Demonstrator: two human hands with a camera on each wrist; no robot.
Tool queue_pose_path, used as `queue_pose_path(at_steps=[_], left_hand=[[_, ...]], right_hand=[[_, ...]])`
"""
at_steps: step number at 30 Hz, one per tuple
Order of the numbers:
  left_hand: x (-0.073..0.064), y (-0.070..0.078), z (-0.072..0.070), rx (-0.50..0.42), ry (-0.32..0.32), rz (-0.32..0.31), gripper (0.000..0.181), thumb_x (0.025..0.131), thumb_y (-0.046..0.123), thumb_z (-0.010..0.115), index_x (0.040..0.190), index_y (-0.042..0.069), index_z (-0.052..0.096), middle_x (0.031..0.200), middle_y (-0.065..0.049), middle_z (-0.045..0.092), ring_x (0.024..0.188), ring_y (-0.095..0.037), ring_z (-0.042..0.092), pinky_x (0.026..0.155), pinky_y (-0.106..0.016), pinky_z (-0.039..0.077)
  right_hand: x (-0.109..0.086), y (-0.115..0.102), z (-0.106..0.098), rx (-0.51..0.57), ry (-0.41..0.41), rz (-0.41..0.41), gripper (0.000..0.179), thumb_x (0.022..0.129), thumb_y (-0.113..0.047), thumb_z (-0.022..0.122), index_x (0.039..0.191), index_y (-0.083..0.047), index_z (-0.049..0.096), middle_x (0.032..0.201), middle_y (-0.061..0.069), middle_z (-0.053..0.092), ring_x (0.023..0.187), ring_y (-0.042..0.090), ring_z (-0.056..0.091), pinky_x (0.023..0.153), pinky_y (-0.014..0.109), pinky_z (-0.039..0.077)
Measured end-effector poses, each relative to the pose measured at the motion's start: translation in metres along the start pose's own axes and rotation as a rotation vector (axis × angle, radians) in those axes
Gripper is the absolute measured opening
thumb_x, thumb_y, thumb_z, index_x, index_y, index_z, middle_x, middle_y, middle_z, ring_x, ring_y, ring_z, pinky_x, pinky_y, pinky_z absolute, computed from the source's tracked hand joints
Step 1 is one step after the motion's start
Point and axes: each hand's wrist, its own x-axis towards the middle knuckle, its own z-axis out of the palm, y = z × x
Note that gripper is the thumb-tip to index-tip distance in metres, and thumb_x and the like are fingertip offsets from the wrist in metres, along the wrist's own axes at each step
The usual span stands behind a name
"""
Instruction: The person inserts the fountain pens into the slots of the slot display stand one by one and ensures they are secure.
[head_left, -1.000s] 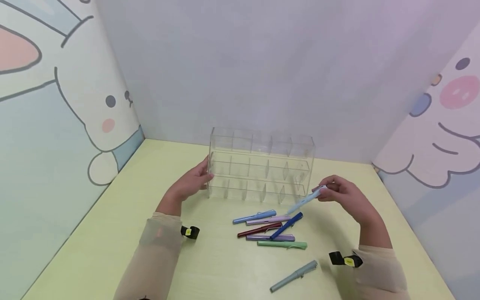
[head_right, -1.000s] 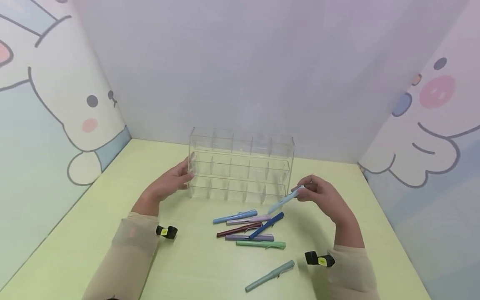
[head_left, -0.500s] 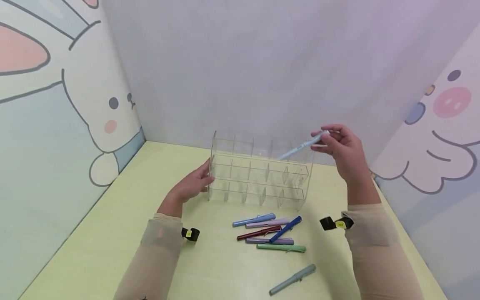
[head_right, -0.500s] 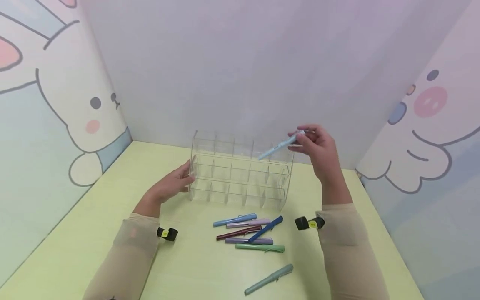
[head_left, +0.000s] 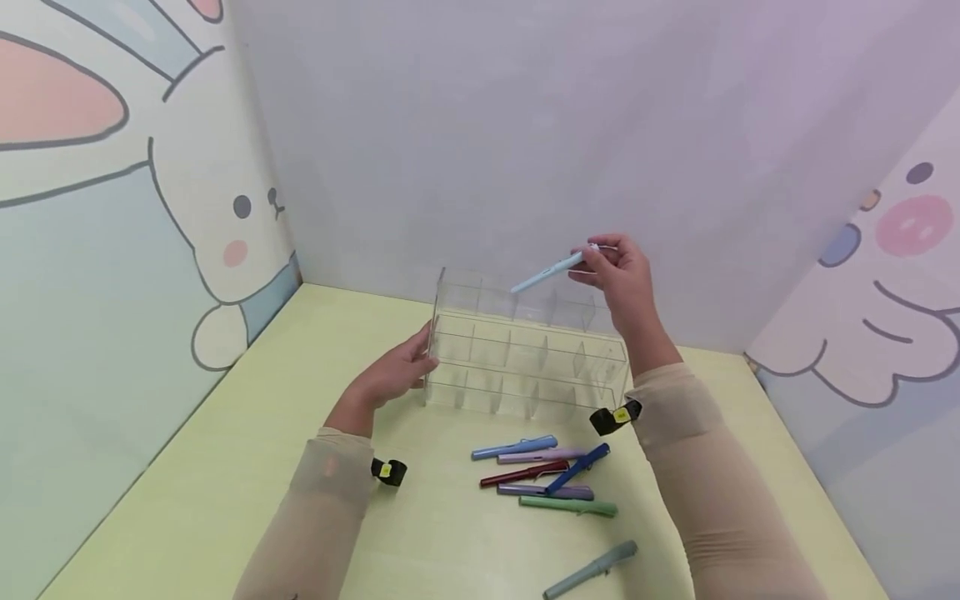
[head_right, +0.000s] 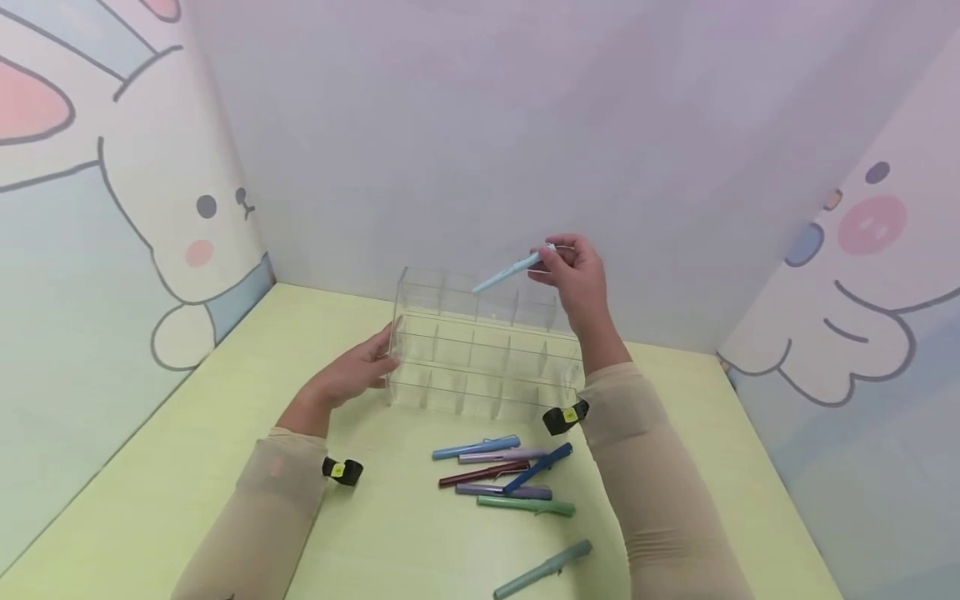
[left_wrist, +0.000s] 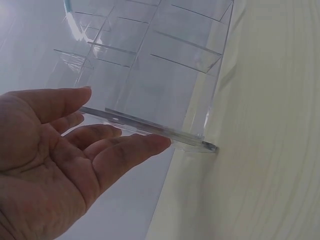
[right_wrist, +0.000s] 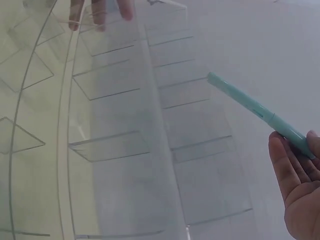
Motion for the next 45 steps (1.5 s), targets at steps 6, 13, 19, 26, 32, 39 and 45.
queue_pose_path(at_steps=[6,13,19,26,32,39,45], left_hand=[[0.002,0.001,0.004,0.009,-0.003,0.014,0.070,0.106,0.021,0.045,0.154,0.049,0.003,0.166,0.001,0.004,0.147,-0.032,0.026,0.108,-0.056,0.041],[0.003,0.004,0.005,0.012,-0.012,0.044,0.069,0.105,0.024,0.046,0.155,0.047,0.003,0.166,0.001,0.005,0.148,-0.031,0.024,0.107,-0.057,0.041],[0.003,0.004,0.005,0.007,-0.013,0.041,0.069,0.106,0.021,0.045,0.154,0.049,0.004,0.166,0.000,0.005,0.148,-0.031,0.025,0.107,-0.057,0.040],[0.003,0.004,0.004,-0.003,-0.013,0.045,0.070,0.106,0.021,0.045,0.154,0.050,0.004,0.166,0.002,0.006,0.147,-0.033,0.026,0.108,-0.058,0.039],[0.002,0.006,0.005,-0.006,-0.014,0.049,0.070,0.105,0.020,0.045,0.153,0.052,0.005,0.165,0.006,0.006,0.147,-0.033,0.026,0.107,-0.059,0.039],[0.000,0.007,0.005,-0.006,-0.011,0.038,0.071,0.105,0.018,0.045,0.151,0.054,0.005,0.166,0.003,0.006,0.148,-0.031,0.025,0.108,-0.058,0.039],[-0.002,0.008,0.007,-0.001,-0.015,0.052,0.071,0.106,0.019,0.045,0.154,0.050,0.004,0.166,0.002,0.006,0.148,-0.032,0.024,0.108,-0.059,0.039]], right_hand=[[-0.002,0.016,0.002,-0.108,-0.041,0.053,0.034,0.094,-0.023,0.066,0.119,-0.002,0.056,0.105,0.010,0.071,0.096,0.029,0.072,0.083,0.037,0.059],[-0.004,0.018,0.006,-0.274,-0.120,0.043,0.041,0.097,-0.027,0.062,0.123,0.004,0.055,0.110,0.008,0.072,0.096,0.017,0.071,0.085,0.031,0.058],[-0.006,0.019,0.010,-0.405,-0.171,0.033,0.037,0.098,-0.032,0.059,0.120,-0.002,0.059,0.115,0.011,0.071,0.101,0.014,0.070,0.089,0.030,0.056],[-0.010,0.018,0.013,-0.474,-0.184,0.019,0.038,0.099,-0.035,0.057,0.123,-0.005,0.060,0.117,0.009,0.070,0.105,0.016,0.068,0.094,0.035,0.054],[-0.012,0.018,0.014,-0.512,-0.202,-0.002,0.040,0.100,-0.038,0.054,0.126,-0.009,0.062,0.116,0.008,0.070,0.105,0.016,0.067,0.098,0.042,0.051],[-0.014,0.019,0.013,-0.585,-0.239,-0.021,0.039,0.101,-0.040,0.051,0.135,-0.023,0.061,0.118,0.007,0.071,0.113,0.021,0.064,0.101,0.044,0.049],[-0.018,0.018,0.011,-0.674,-0.285,-0.054,0.043,0.101,-0.046,0.049,0.142,-0.034,0.052,0.120,0.004,0.071,0.119,0.023,0.061,0.105,0.049,0.045]])
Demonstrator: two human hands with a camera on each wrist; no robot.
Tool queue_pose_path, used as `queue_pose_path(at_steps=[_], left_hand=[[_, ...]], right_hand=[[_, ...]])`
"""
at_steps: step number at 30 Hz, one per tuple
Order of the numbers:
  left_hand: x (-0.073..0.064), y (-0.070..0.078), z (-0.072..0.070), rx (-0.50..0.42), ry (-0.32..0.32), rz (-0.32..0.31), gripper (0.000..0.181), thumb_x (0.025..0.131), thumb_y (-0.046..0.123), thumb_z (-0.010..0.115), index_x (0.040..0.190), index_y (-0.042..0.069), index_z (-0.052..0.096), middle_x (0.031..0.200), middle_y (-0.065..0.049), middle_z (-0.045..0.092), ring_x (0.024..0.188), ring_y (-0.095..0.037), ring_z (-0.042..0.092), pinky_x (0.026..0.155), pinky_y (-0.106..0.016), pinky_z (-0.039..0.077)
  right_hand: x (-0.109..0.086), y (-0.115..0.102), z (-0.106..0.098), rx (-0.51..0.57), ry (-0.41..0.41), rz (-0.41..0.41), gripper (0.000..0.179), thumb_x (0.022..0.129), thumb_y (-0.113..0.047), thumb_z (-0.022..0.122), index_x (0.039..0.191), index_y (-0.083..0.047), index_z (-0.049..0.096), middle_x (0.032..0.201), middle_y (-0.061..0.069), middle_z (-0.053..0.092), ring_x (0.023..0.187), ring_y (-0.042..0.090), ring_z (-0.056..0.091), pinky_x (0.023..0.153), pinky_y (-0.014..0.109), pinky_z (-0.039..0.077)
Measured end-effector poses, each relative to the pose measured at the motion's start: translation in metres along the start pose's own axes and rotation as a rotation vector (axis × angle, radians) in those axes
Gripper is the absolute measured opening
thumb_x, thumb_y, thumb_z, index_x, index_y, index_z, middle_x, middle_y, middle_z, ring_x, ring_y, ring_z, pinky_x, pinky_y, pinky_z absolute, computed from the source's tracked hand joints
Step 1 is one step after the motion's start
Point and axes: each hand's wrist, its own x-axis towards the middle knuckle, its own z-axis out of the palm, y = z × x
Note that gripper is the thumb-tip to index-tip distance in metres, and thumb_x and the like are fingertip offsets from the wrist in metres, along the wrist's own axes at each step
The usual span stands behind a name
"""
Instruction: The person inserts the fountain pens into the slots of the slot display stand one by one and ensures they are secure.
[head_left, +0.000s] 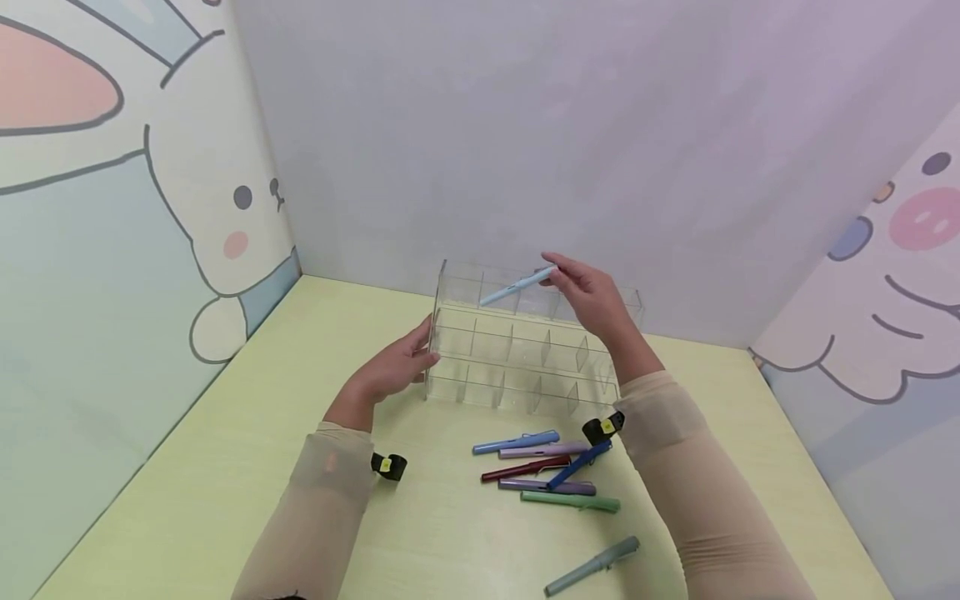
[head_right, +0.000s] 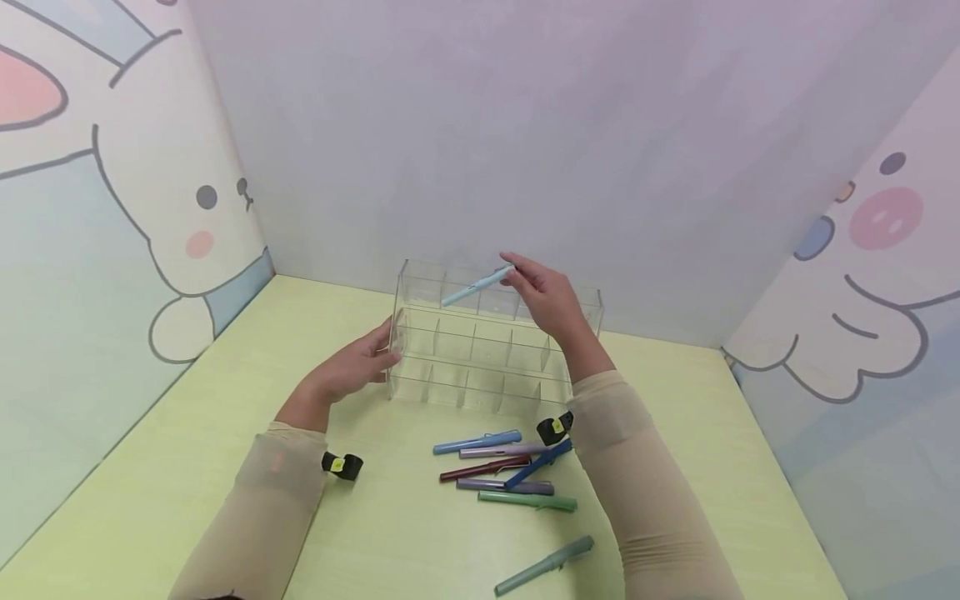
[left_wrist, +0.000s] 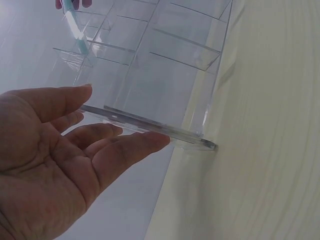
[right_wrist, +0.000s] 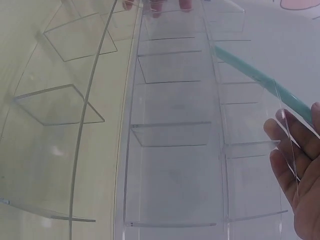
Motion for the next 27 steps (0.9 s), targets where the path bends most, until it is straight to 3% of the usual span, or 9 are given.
queue_pose_path(at_steps=[4,10,14,17,22,25,27], left_hand=[[0.002,0.001,0.001,0.014,-0.006,0.008,0.070,0.106,0.018,0.044,0.157,0.043,0.003,0.166,0.000,0.006,0.149,-0.032,0.023,0.107,-0.058,0.040],[0.004,0.001,0.001,0.022,-0.016,0.000,0.070,0.106,0.022,0.045,0.156,0.045,0.003,0.167,-0.001,0.006,0.149,-0.031,0.022,0.108,-0.057,0.040],[0.003,-0.002,0.000,0.013,-0.028,-0.002,0.071,0.106,0.021,0.045,0.155,0.047,0.002,0.166,-0.002,0.005,0.149,-0.034,0.022,0.108,-0.059,0.039],[0.002,-0.002,-0.001,0.011,-0.033,0.013,0.070,0.106,0.022,0.045,0.155,0.048,0.003,0.167,-0.003,0.005,0.149,-0.035,0.021,0.108,-0.059,0.039],[-0.003,-0.002,-0.005,0.018,-0.029,0.003,0.071,0.105,0.025,0.047,0.154,0.050,0.002,0.166,-0.003,0.005,0.149,-0.034,0.021,0.108,-0.057,0.039],[-0.007,-0.004,-0.010,0.027,-0.018,-0.011,0.072,0.105,0.025,0.048,0.154,0.049,0.002,0.166,-0.002,0.006,0.149,-0.033,0.023,0.108,-0.056,0.040],[-0.009,-0.005,-0.013,0.031,-0.016,-0.009,0.072,0.105,0.025,0.048,0.155,0.047,0.002,0.166,-0.001,0.006,0.148,-0.031,0.024,0.108,-0.056,0.041]], right_hand=[[-0.002,0.001,-0.002,-0.065,-0.010,-0.012,0.046,0.100,-0.049,0.049,0.145,-0.039,0.047,0.124,0.003,0.069,0.119,0.024,0.062,0.102,0.052,0.046],[-0.005,0.003,-0.004,-0.098,-0.004,-0.044,0.049,0.100,-0.047,0.051,0.148,-0.041,0.041,0.129,-0.002,0.066,0.109,0.021,0.062,0.089,0.046,0.048],[-0.008,0.002,-0.012,-0.061,0.039,-0.115,0.055,0.102,-0.031,0.054,0.153,-0.037,0.033,0.139,0.002,0.059,0.117,0.023,0.059,0.097,0.044,0.048],[-0.014,-0.005,-0.027,-0.033,0.144,-0.172,0.060,0.101,-0.016,0.056,0.154,-0.027,0.032,0.143,0.009,0.054,0.124,0.028,0.057,0.102,0.041,0.047],[-0.044,-0.026,-0.053,0.139,0.290,-0.243,0.046,0.097,0.003,0.055,0.143,0.000,0.046,0.132,0.012,0.059,0.117,0.031,0.059,0.096,0.025,0.049],[-0.072,-0.033,-0.062,0.282,0.287,-0.304,0.034,0.096,0.009,0.053,0.129,0.011,0.053,0.122,0.013,0.064,0.110,0.024,0.062,0.090,0.021,0.052],[-0.092,-0.032,-0.066,0.262,0.249,-0.307,0.028,0.095,0.009,0.053,0.123,0.012,0.056,0.116,0.015,0.065,0.105,0.019,0.064,0.087,0.020,0.053]])
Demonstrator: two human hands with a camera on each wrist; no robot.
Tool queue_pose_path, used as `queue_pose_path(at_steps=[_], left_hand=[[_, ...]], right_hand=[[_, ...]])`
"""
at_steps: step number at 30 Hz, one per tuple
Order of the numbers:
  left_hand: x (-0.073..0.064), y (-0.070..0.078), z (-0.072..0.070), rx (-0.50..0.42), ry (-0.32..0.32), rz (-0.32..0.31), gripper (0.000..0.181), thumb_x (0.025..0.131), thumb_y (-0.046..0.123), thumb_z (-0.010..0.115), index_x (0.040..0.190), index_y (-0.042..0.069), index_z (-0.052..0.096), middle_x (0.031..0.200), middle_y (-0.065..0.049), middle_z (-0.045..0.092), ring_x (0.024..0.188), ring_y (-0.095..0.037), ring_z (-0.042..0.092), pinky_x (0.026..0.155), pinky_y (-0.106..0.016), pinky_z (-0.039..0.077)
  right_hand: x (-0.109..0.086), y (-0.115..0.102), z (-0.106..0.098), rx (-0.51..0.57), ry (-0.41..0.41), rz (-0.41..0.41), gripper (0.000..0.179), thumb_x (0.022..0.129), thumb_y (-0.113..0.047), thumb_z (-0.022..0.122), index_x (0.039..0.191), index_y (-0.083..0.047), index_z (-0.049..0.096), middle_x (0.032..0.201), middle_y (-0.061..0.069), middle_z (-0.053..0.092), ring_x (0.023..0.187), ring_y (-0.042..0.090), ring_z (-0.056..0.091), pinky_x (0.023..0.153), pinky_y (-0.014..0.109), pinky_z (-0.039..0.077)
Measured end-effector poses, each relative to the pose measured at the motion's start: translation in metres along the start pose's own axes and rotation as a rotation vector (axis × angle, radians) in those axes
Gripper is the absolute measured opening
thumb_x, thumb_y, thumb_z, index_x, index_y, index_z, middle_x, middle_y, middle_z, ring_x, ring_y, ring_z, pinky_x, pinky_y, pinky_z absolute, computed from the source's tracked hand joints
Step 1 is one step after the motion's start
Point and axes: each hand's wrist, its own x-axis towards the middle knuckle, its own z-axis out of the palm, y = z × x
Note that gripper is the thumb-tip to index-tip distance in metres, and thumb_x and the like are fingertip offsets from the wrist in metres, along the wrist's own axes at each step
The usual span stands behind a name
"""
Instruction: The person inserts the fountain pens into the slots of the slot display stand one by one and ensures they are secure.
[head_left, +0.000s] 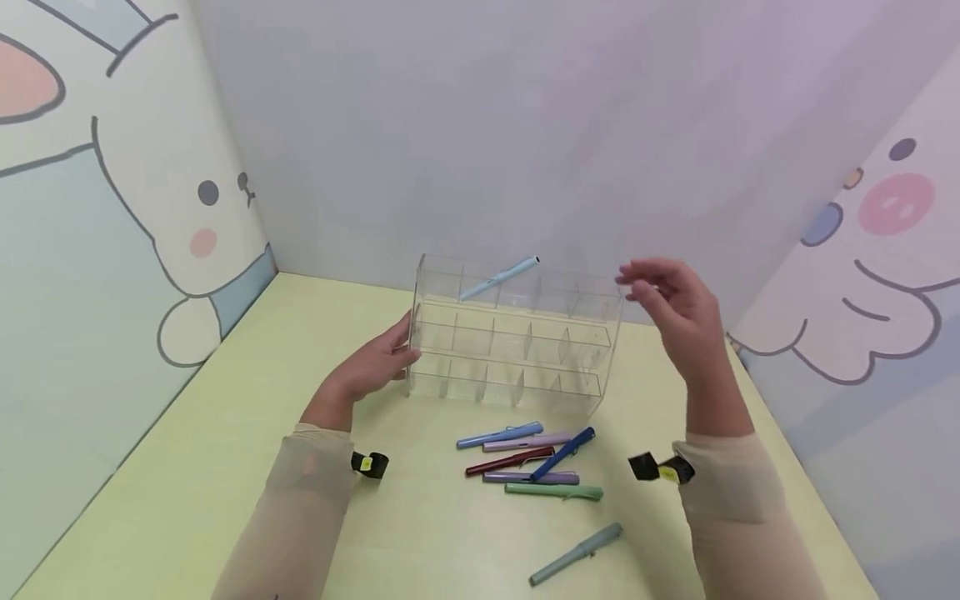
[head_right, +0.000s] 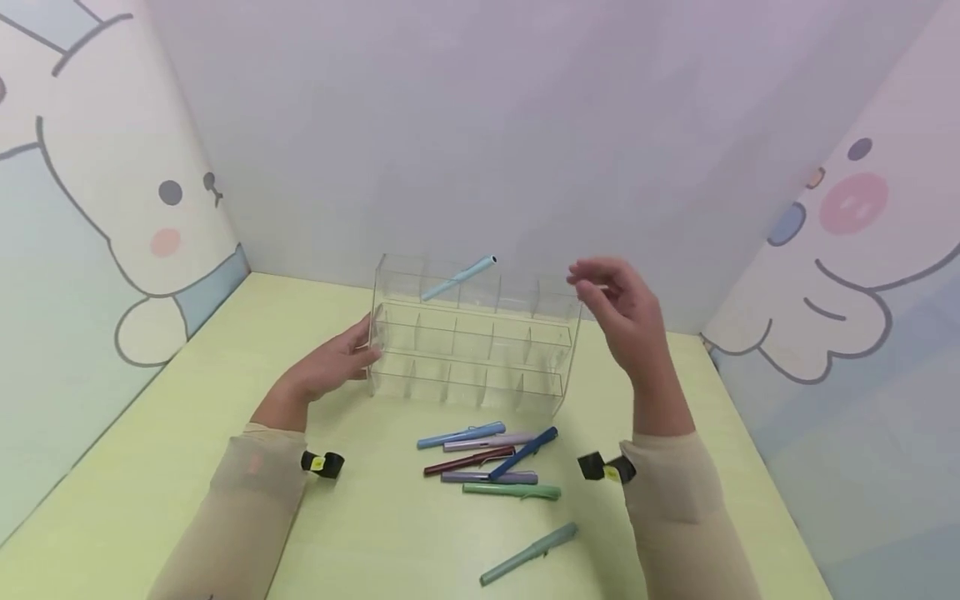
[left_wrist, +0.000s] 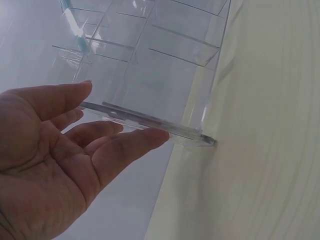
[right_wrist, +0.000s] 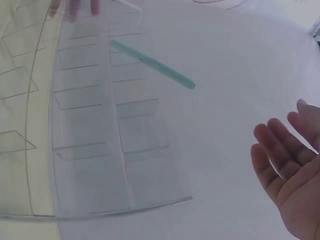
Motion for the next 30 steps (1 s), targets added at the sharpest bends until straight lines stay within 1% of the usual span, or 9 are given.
queue_pose_path(at_steps=[3,6,9,11,17,20,22,26,30], left_hand=[[0.000,-0.001,-0.003,-0.003,-0.008,0.006,0.072,0.105,0.023,0.047,0.155,0.048,0.002,0.167,-0.002,0.006,0.148,-0.031,0.026,0.108,-0.056,0.041],[-0.001,-0.001,-0.005,-0.003,-0.004,-0.001,0.072,0.105,0.022,0.047,0.154,0.050,0.001,0.166,-0.004,0.006,0.146,-0.033,0.028,0.108,-0.056,0.040],[-0.004,-0.001,-0.005,-0.011,-0.012,-0.004,0.072,0.106,0.020,0.045,0.154,0.049,0.001,0.166,-0.005,0.004,0.146,-0.036,0.029,0.108,-0.058,0.039],[-0.006,-0.001,-0.005,-0.016,-0.014,-0.011,0.072,0.106,0.020,0.045,0.154,0.049,0.001,0.166,-0.004,0.003,0.146,-0.035,0.027,0.109,-0.057,0.038],[-0.009,-0.001,-0.007,-0.008,-0.010,-0.015,0.071,0.106,0.024,0.046,0.154,0.048,0.001,0.166,0.001,0.005,0.148,-0.033,0.024,0.109,-0.056,0.039],[-0.010,0.000,-0.007,-0.010,-0.011,-0.004,0.071,0.106,0.023,0.046,0.154,0.048,0.001,0.166,-0.001,0.005,0.148,-0.034,0.025,0.108,-0.057,0.039],[-0.010,0.000,-0.006,-0.016,-0.014,0.010,0.070,0.106,0.020,0.045,0.154,0.050,0.002,0.166,-0.002,0.007,0.147,-0.035,0.026,0.108,-0.057,0.040],[-0.008,-0.002,-0.006,-0.020,-0.014,0.012,0.070,0.106,0.021,0.045,0.151,0.056,0.005,0.165,0.005,0.010,0.147,-0.032,0.027,0.107,-0.057,0.041],[-0.007,-0.003,-0.006,-0.021,-0.013,0.011,0.069,0.106,0.021,0.046,0.148,0.060,0.008,0.164,0.009,0.010,0.147,-0.031,0.027,0.107,-0.057,0.041]], right_hand=[[-0.026,-0.003,-0.008,-0.180,-0.153,0.126,0.025,0.098,-0.001,0.056,0.122,0.001,0.061,0.112,0.012,0.067,0.100,0.013,0.065,0.084,0.019,0.054],[-0.051,0.002,-0.011,-0.415,-0.433,0.339,0.032,0.100,-0.026,0.058,0.130,-0.016,0.059,0.121,0.003,0.066,0.103,0.011,0.064,0.085,0.024,0.054],[-0.071,0.014,-0.007,-0.474,-0.680,0.549,0.047,0.097,-0.043,0.060,0.137,-0.020,0.055,0.132,0.004,0.061,0.111,0.018,0.063,0.089,0.036,0.053],[-0.081,0.022,-0.003,-0.474,-0.772,0.649,0.052,0.094,-0.044,0.063,0.138,-0.017,0.055,0.132,0.009,0.061,0.112,0.023,0.062,0.089,0.042,0.052],[-0.092,0.038,0.015,-0.550,-0.886,0.767,0.040,0.091,-0.027,0.070,0.129,-0.018,0.061,0.119,0.010,0.063,0.108,0.028,0.060,0.087,0.049,0.050],[-0.095,0.047,0.022,-0.584,-0.924,0.809,0.035,0.090,-0.019,0.071,0.123,-0.022,0.062,0.112,0.008,0.063,0.099,0.026,0.061,0.079,0.046,0.051],[-0.099,0.053,0.026,-0.585,-0.932,0.848,0.033,0.089,-0.014,0.071,0.119,-0.024,0.062,0.103,0.006,0.063,0.088,0.023,0.060,0.070,0.041,0.051],[-0.105,0.062,0.032,-0.546,-0.917,0.921,0.028,0.088,-0.009,0.071,0.110,-0.023,0.061,0.086,0.005,0.058,0.069,0.019,0.052,0.057,0.032,0.042],[-0.107,0.066,0.036,-0.555,-0.911,0.895,0.026,0.087,-0.006,0.072,0.102,-0.023,0.059,0.079,0.005,0.053,0.065,0.018,0.048,0.055,0.030,0.038]])
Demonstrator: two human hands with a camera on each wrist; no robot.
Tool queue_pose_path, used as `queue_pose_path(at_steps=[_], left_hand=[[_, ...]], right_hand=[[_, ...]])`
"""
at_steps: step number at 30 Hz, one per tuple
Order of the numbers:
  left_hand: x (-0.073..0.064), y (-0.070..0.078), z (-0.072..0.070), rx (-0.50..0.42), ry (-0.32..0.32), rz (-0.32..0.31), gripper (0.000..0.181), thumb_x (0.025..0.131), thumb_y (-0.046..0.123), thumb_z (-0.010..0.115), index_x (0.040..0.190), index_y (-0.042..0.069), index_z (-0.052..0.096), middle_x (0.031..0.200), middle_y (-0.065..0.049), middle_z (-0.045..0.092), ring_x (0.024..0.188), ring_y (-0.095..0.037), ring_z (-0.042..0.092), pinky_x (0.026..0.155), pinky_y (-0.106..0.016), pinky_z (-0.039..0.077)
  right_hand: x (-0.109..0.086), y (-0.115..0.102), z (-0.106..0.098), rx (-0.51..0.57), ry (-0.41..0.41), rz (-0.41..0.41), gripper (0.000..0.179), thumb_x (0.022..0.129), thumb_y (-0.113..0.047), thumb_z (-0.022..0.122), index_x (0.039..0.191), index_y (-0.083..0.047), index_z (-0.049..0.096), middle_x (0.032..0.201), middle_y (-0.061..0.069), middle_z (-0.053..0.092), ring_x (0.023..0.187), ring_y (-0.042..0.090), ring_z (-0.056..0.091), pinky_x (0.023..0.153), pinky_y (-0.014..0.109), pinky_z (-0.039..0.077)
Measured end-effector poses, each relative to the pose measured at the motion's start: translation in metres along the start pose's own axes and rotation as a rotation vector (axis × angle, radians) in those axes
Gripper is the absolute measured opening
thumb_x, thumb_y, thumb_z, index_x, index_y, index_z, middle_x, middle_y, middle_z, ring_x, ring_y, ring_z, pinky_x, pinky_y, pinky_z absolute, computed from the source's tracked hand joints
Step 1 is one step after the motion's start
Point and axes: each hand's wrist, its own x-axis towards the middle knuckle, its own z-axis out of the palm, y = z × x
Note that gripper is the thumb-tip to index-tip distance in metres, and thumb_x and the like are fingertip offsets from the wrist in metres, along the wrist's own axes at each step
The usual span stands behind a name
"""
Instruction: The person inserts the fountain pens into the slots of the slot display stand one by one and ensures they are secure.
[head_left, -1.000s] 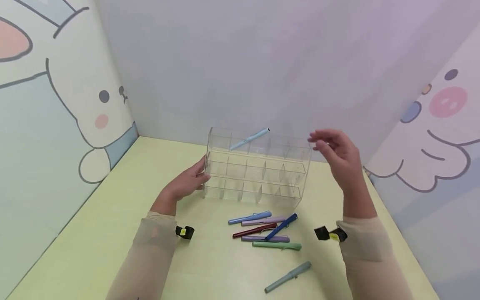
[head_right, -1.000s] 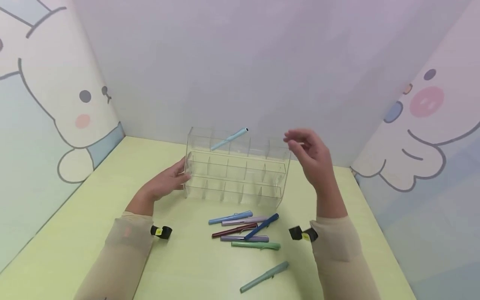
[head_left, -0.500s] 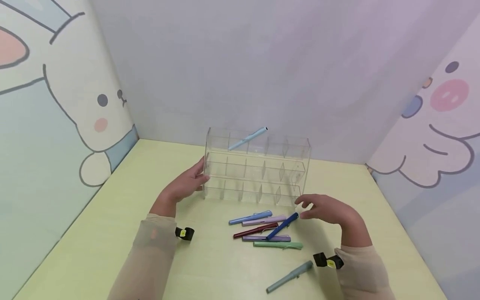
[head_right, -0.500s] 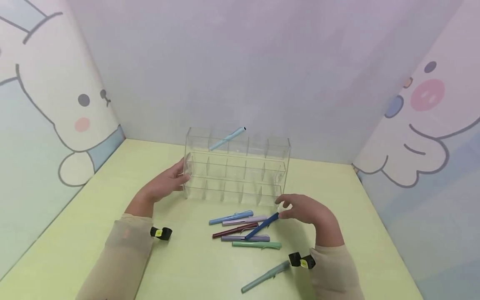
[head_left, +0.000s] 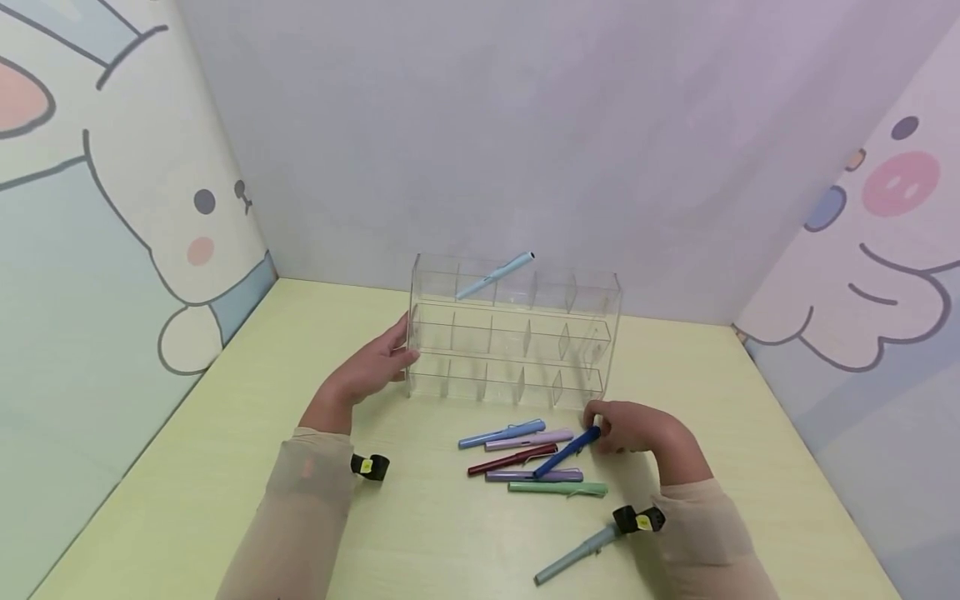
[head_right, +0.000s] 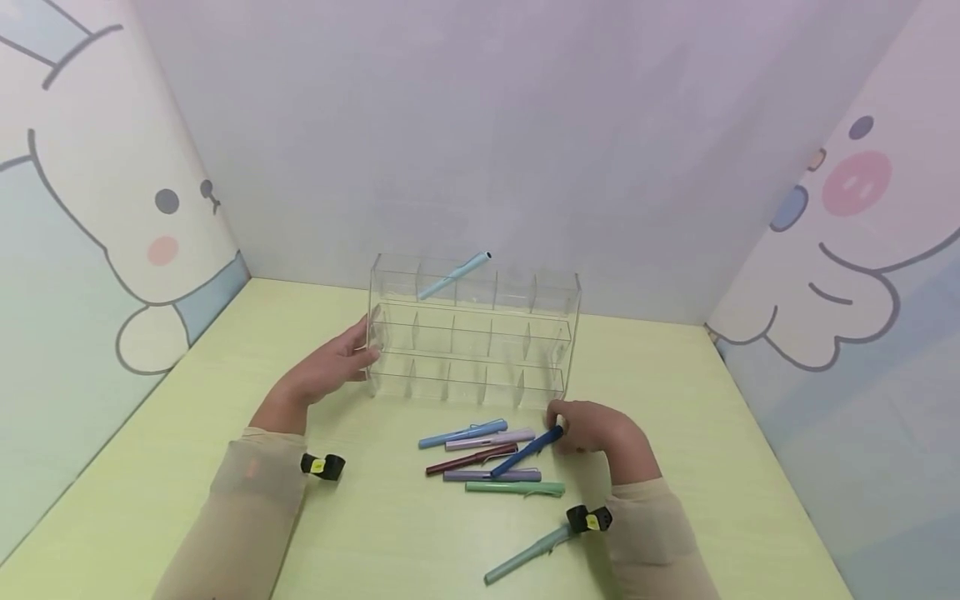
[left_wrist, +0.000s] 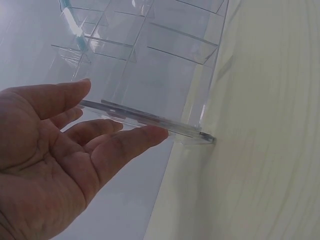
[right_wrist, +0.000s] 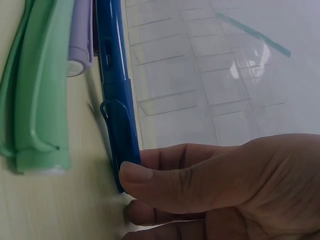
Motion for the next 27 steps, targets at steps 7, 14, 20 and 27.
queue_pose_path(at_steps=[7,14,20,27], left_hand=[[0.000,0.001,0.001,-0.012,-0.002,0.004,0.070,0.106,0.017,0.044,0.152,0.054,0.006,0.165,0.006,0.011,0.147,-0.035,0.027,0.107,-0.060,0.039],[-0.001,0.000,0.001,0.007,-0.003,0.017,0.070,0.106,0.017,0.044,0.153,0.053,0.004,0.166,-0.002,0.006,0.148,-0.034,0.024,0.107,-0.059,0.040],[-0.001,0.002,0.001,0.015,0.004,-0.005,0.069,0.106,0.021,0.045,0.148,0.059,0.006,0.166,0.002,0.007,0.146,-0.031,0.028,0.108,-0.057,0.040],[-0.002,0.003,0.001,0.009,-0.001,-0.010,0.069,0.105,0.025,0.047,0.149,0.058,0.006,0.166,0.000,0.008,0.146,-0.034,0.028,0.108,-0.057,0.039]], right_hand=[[0.000,-0.002,0.001,-0.058,0.026,-0.035,0.022,0.085,-0.005,0.073,0.091,-0.021,0.059,0.077,0.003,0.054,0.067,0.018,0.049,0.059,0.031,0.038],[-0.006,0.003,-0.007,-0.038,0.041,-0.012,0.017,0.087,-0.009,0.071,0.090,-0.021,0.060,0.084,0.001,0.058,0.073,0.018,0.053,0.062,0.033,0.042],[-0.017,0.003,-0.019,0.035,0.050,-0.067,0.011,0.091,-0.012,0.069,0.094,-0.017,0.060,0.085,0.001,0.061,0.077,0.022,0.057,0.065,0.033,0.046],[-0.028,0.004,-0.030,0.057,0.119,-0.160,0.008,0.092,-0.017,0.068,0.094,-0.018,0.061,0.084,-0.002,0.061,0.077,0.017,0.052,0.066,0.032,0.043]])
